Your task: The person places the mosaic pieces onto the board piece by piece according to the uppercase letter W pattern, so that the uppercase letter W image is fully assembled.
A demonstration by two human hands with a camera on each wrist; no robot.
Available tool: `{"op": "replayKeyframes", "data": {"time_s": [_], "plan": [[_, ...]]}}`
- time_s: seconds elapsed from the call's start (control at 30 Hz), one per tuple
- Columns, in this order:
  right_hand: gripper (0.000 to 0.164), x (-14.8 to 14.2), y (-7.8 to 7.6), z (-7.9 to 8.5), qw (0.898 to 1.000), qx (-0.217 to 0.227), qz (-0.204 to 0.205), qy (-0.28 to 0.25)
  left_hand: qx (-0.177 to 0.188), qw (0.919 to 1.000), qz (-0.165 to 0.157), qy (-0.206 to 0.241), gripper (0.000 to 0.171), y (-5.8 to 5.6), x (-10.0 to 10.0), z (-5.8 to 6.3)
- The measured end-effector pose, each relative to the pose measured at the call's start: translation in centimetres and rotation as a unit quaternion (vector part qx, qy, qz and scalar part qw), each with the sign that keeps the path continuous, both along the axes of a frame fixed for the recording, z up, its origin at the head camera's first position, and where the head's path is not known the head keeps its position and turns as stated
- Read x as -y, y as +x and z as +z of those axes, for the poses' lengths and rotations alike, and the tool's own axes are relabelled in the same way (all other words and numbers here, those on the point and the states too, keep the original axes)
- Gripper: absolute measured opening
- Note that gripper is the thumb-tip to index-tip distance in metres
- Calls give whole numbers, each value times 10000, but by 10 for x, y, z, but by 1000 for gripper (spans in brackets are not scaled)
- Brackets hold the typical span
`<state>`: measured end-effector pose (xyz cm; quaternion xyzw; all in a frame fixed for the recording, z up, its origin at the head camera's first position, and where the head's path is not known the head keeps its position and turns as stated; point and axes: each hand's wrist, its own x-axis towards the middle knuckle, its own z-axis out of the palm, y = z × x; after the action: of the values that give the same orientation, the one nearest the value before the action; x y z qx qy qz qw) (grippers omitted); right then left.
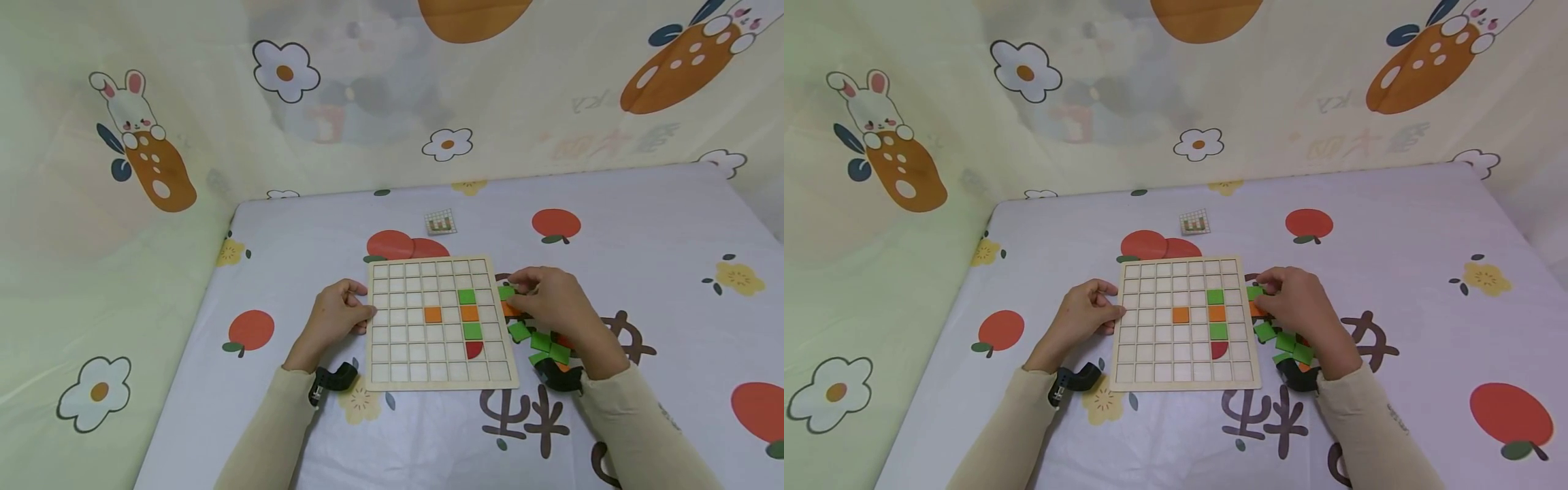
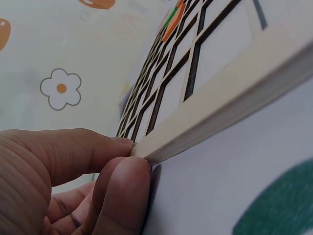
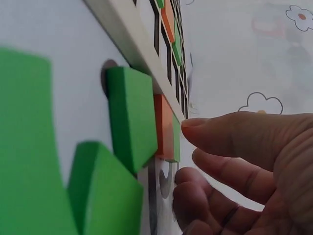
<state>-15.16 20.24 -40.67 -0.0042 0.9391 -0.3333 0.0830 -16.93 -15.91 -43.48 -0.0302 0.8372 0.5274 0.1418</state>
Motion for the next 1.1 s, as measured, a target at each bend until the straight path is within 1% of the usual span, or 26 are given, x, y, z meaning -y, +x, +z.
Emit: {"op": "replayKeyframes", "data": {"time_s": [0.23,0.43,0.6,0.77,0.9,1.1], "plan": [[35,0,1,-1,9997,94,-33,-215,21,10000,-20,26,33,0,0,1],[38,0,1,2,9975,284,-284,-574,21,9999,-68,84,33,0,1,3],[37,0,0,0,9959,384,-423,-706,73,9999,-45,116,34,0,2,4],[34,1,-1,-1,9956,292,-415,-783,71,9999,-39,141,33,0,1,3],[35,2,-2,-2,9956,265,-399,-809,53,9998,-38,167,33,0,1,1],[38,4,-6,-6,9982,98,-217,-557,83,9998,21,154,33,-1,1,0]]}}
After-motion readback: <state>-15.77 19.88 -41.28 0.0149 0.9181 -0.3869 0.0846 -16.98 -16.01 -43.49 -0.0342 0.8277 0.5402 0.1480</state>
